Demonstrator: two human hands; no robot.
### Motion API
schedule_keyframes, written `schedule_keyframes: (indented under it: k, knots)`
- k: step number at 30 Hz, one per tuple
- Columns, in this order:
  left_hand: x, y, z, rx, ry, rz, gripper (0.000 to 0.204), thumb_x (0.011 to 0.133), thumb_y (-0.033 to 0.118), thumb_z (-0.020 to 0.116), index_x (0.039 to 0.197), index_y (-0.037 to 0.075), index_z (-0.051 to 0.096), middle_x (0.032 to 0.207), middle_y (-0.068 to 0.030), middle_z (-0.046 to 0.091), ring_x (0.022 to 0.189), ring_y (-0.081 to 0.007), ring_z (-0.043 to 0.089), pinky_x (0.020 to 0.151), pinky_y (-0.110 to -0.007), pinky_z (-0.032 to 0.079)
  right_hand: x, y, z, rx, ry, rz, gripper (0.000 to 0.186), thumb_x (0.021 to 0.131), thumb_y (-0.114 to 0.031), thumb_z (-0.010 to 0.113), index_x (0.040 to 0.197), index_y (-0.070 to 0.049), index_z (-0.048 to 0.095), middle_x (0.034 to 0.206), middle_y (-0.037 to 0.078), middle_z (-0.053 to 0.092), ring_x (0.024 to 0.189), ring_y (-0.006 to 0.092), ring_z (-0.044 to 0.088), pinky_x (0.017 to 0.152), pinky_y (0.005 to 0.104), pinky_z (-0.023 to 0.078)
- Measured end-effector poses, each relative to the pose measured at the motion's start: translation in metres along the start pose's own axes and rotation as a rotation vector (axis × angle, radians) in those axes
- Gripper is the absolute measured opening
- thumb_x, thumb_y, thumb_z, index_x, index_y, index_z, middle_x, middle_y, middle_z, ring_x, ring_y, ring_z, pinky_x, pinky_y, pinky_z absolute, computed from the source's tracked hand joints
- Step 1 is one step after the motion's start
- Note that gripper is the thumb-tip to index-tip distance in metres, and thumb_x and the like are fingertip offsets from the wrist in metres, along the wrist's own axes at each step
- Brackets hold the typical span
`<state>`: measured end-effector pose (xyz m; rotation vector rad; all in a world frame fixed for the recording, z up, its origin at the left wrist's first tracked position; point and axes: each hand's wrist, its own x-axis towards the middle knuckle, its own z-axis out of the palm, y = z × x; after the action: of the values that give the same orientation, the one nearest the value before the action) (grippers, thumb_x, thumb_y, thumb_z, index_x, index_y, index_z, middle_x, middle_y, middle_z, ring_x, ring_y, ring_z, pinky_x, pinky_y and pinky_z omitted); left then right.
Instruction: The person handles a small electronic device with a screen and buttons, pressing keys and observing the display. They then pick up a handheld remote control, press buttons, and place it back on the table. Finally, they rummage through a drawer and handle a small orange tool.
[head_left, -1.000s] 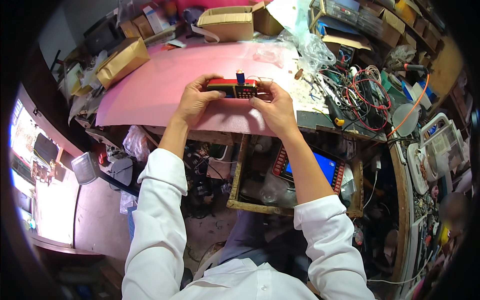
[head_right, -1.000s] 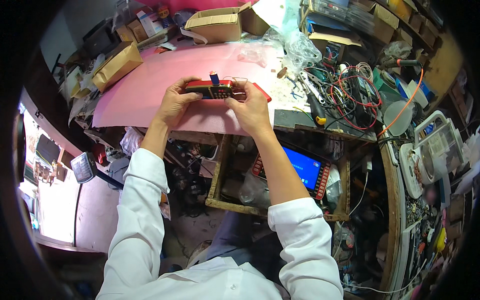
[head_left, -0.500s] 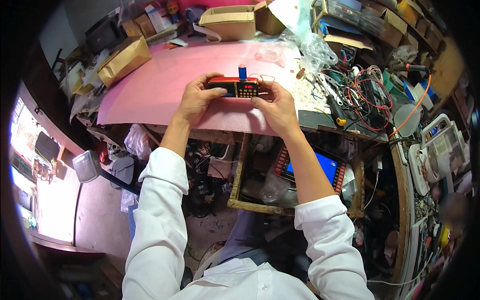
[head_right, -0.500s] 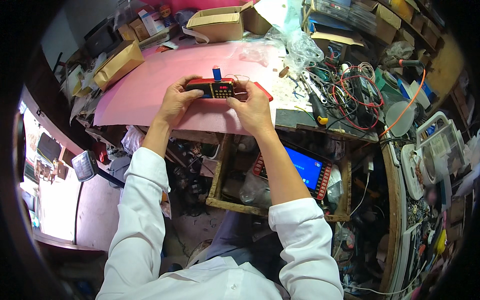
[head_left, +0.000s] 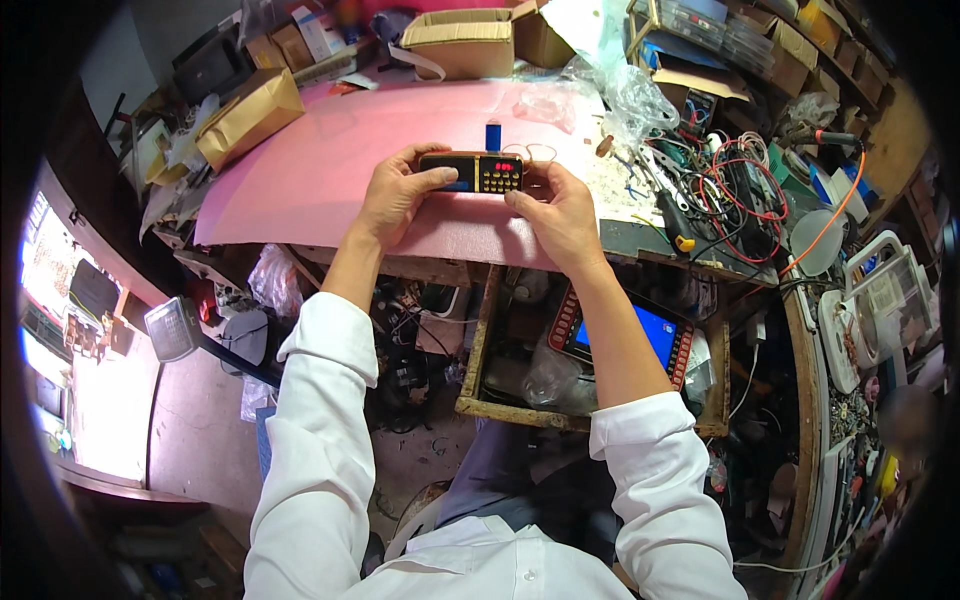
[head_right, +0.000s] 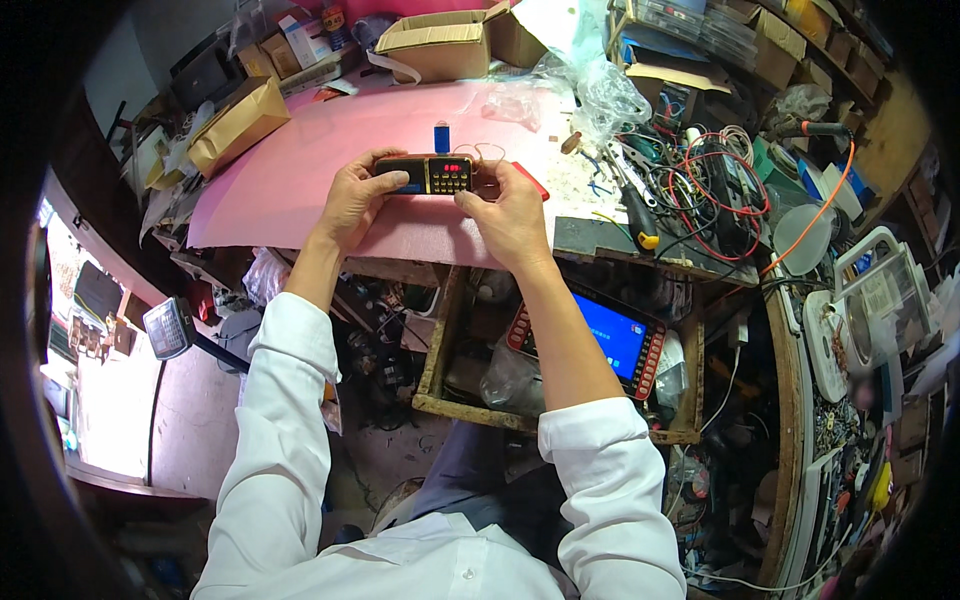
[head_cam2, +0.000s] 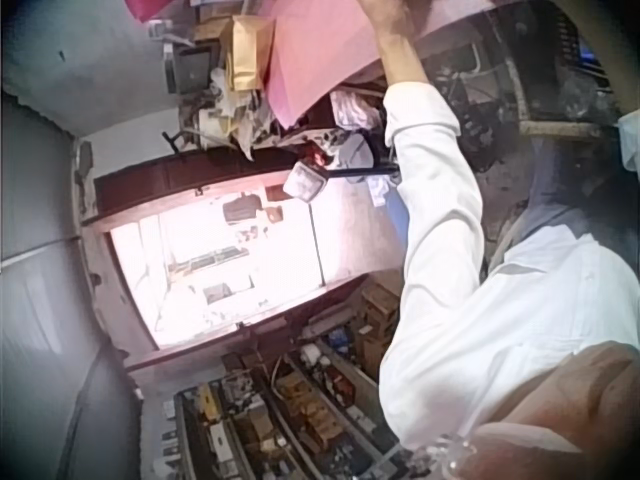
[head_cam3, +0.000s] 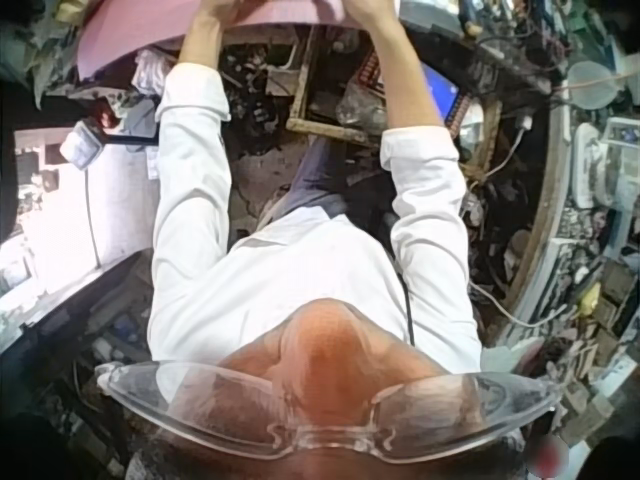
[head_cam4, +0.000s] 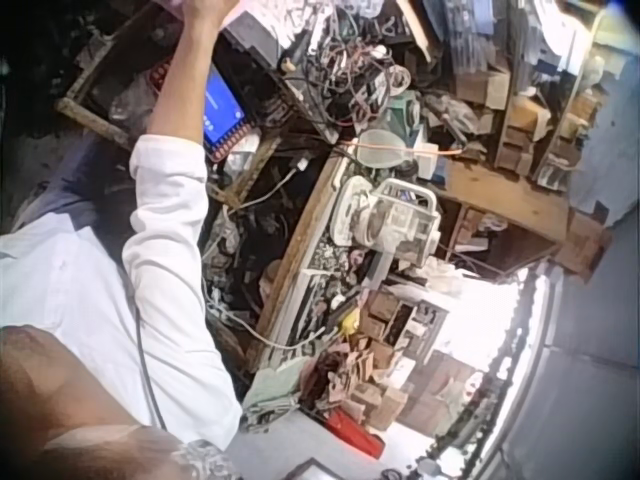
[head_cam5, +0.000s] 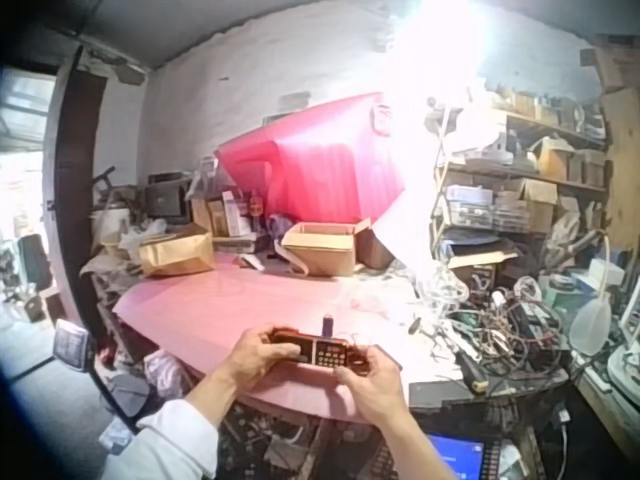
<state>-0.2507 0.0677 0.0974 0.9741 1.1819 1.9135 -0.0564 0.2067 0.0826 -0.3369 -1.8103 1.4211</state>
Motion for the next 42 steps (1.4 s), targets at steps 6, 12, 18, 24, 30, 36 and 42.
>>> schedule_keyframes:
  k: [6, 12, 18, 24, 30, 36, 42]
  knots:
    - [0.001, -0.002, -0.003, 0.062, 0.006, 0.006, 0.036, 0.092, 0.003, 0.077, 0.126, -0.002, 0.065, 0.114, -0.0113, 0.071, 0.100, -0.0191, 0.072, 0.089, -0.033, 0.062, -0.002, -0.004, 0.002, -0.034, 0.009, -0.004, 0.040, 0.085, -0.002, 0.078, 0.122, 0.005, 0.067, 0.101, 0.008, 0.075, 0.087, 0.0119, 0.070, 0.083, 0.0274, 0.058]
    - [0.001, -0.002, 0.000, 0.042, 0.002, 0.017, 0.031, 0.092, 0.005, 0.079, 0.120, -0.002, 0.068, 0.106, -0.0101, 0.073, 0.091, -0.0172, 0.073, 0.083, -0.030, 0.064, -0.002, -0.004, 0.000, -0.039, -0.001, 0.035, 0.040, 0.084, -0.003, 0.079, 0.121, 0.005, 0.067, 0.098, 0.007, 0.074, 0.087, 0.0113, 0.069, 0.082, 0.0272, 0.058]
    - [0.001, -0.001, 0.001, 0.047, 0.000, 0.021, 0.030, 0.092, 0.007, 0.079, 0.119, -0.001, 0.069, 0.105, -0.0093, 0.073, 0.090, -0.0167, 0.074, 0.082, -0.030, 0.064, -0.001, -0.001, 0.000, -0.033, 0.000, 0.026, 0.040, 0.084, -0.003, 0.079, 0.121, 0.005, 0.067, 0.098, 0.007, 0.074, 0.087, 0.0116, 0.069, 0.082, 0.0272, 0.058]
    - [0.001, -0.002, -0.001, 0.046, 0.003, 0.023, 0.030, 0.092, 0.007, 0.079, 0.119, -0.001, 0.070, 0.104, -0.0093, 0.073, 0.090, -0.0165, 0.073, 0.081, -0.030, 0.064, -0.003, -0.007, 0.000, -0.036, -0.016, 0.062, 0.038, 0.086, -0.005, 0.079, 0.120, 0.006, 0.067, 0.098, 0.007, 0.074, 0.088, 0.0120, 0.069, 0.082, 0.0274, 0.058]
    - [0.001, -0.002, 0.000, 0.044, -0.003, 0.029, 0.030, 0.091, 0.006, 0.079, 0.119, -0.001, 0.070, 0.104, -0.0093, 0.073, 0.089, -0.0160, 0.073, 0.081, -0.030, 0.064, -0.002, -0.006, -0.001, 0.075, -0.020, 0.060, 0.032, 0.092, -0.010, 0.075, 0.119, 0.007, 0.067, 0.098, 0.008, 0.074, 0.086, 0.0127, 0.069, 0.080, 0.0279, 0.058]
    - [0.001, -0.002, 0.000, 0.063, -0.004, 0.003, 0.033, 0.091, 0.004, 0.079, 0.121, -0.003, 0.068, 0.106, -0.0104, 0.073, 0.091, -0.0167, 0.073, 0.084, -0.031, 0.064, 0.000, 0.003, -0.003, 0.065, -0.022, 0.008, 0.028, 0.096, -0.010, 0.071, 0.118, 0.008, 0.066, 0.095, 0.009, 0.074, 0.084, 0.0127, 0.068, 0.078, 0.0283, 0.057]
    - [0.001, -0.001, -0.003, 0.089, -0.025, -0.012, 0.035, 0.094, 0.005, 0.076, 0.126, -0.003, 0.066, 0.110, -0.0115, 0.072, 0.096, -0.0192, 0.073, 0.085, -0.034, 0.065, -0.001, 0.003, -0.004, 0.114, -0.046, 0.017, 0.026, 0.095, -0.009, 0.072, 0.115, 0.008, 0.066, 0.094, 0.008, 0.074, 0.084, 0.0128, 0.069, 0.078, 0.0287, 0.058]
